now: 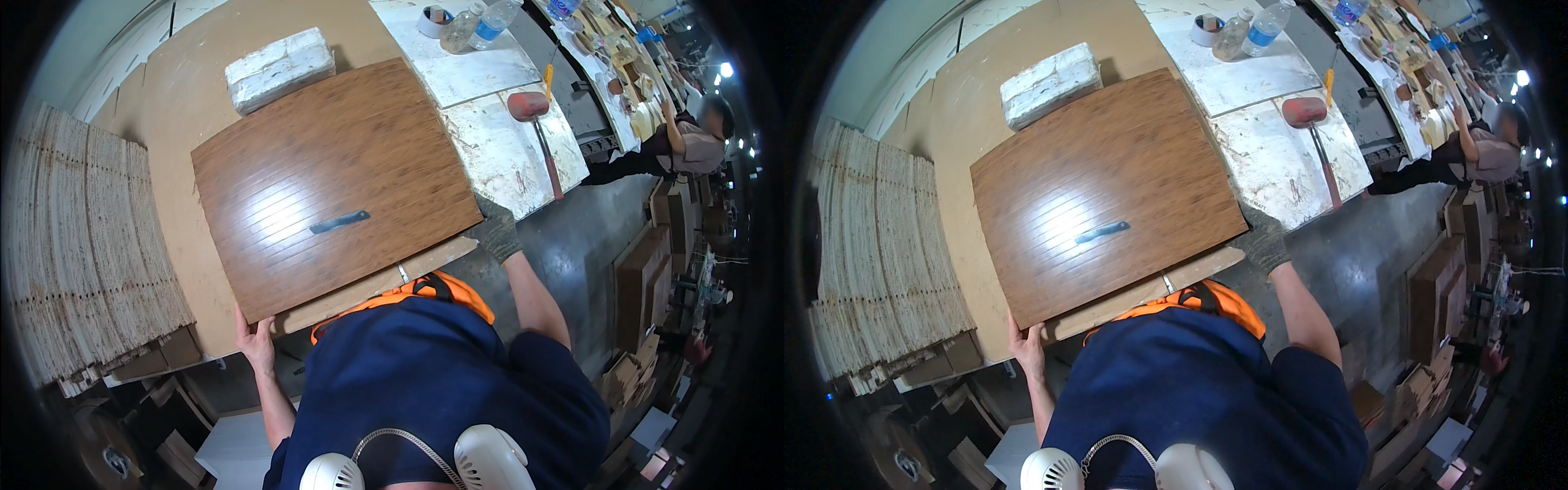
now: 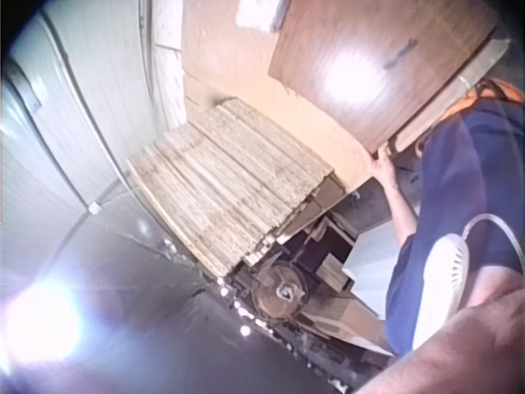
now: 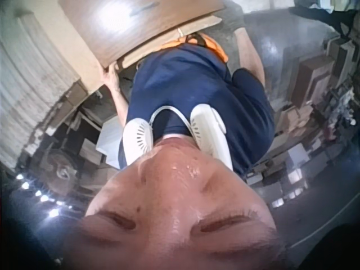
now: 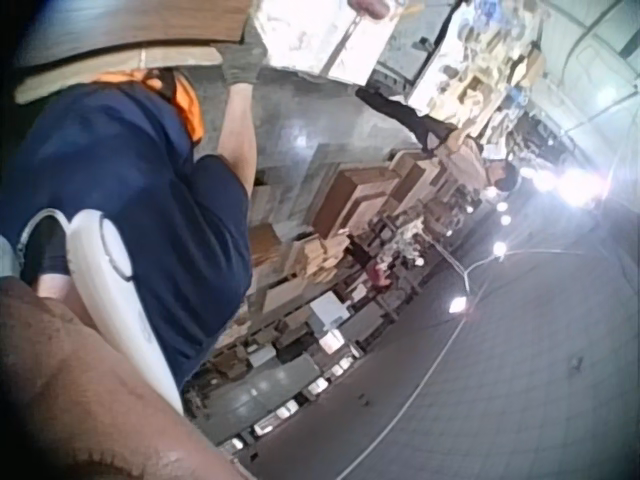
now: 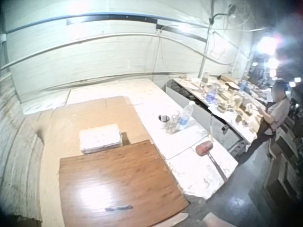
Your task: The person applies a dark strip to the edge of a wood-textured panel, presses it down by hand, and then uses a small tool to trim and scrape along the edge of the panel.
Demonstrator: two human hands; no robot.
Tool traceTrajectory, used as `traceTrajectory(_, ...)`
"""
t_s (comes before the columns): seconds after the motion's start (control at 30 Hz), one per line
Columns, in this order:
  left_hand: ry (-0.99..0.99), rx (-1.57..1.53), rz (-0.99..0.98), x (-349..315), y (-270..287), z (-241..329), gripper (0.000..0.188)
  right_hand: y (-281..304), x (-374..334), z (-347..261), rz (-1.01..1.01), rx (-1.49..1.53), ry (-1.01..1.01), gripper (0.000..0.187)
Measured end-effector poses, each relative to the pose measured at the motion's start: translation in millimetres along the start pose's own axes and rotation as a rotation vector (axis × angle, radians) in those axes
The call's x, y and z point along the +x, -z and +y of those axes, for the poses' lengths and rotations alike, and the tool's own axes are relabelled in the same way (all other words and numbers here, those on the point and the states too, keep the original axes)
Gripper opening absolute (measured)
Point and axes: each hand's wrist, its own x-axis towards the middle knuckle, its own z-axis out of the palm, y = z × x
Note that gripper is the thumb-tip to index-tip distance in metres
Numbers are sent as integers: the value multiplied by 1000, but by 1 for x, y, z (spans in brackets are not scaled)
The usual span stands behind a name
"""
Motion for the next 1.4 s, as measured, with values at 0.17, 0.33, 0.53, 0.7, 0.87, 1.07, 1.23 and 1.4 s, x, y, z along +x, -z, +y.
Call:
traceTrajectory(0.17,-50,-28,34,-3,-6,-5,68,4,-9,-18,43,-121,74,57)
traceTrajectory(0.33,-5,27,65,-4,-18,7,66,6,-5,-6,34,-243,43,54)
traceTrajectory(0.53,70,-87,130,-10,-14,-1,63,3,0,-13,-1,-208,145,48)
traceTrajectory(0.7,47,-115,191,-7,-29,0,64,-7,-12,-5,107,16,84,46)
traceTrajectory(0.87,-68,-115,237,-11,-26,-15,65,-5,-10,-9,97,-237,70,51)
traceTrajectory(1.07,-37,-139,222,-11,-28,-18,68,0,-5,7,61,-238,82,52)
traceTrajectory(1.23,-56,-23,155,-6,-29,1,78,-4,-7,0,76,-155,39,54)
traceTrajectory(1.4,-43,-118,115,-4,-30,16,85,-6,-9,3,44,-36,29,62)
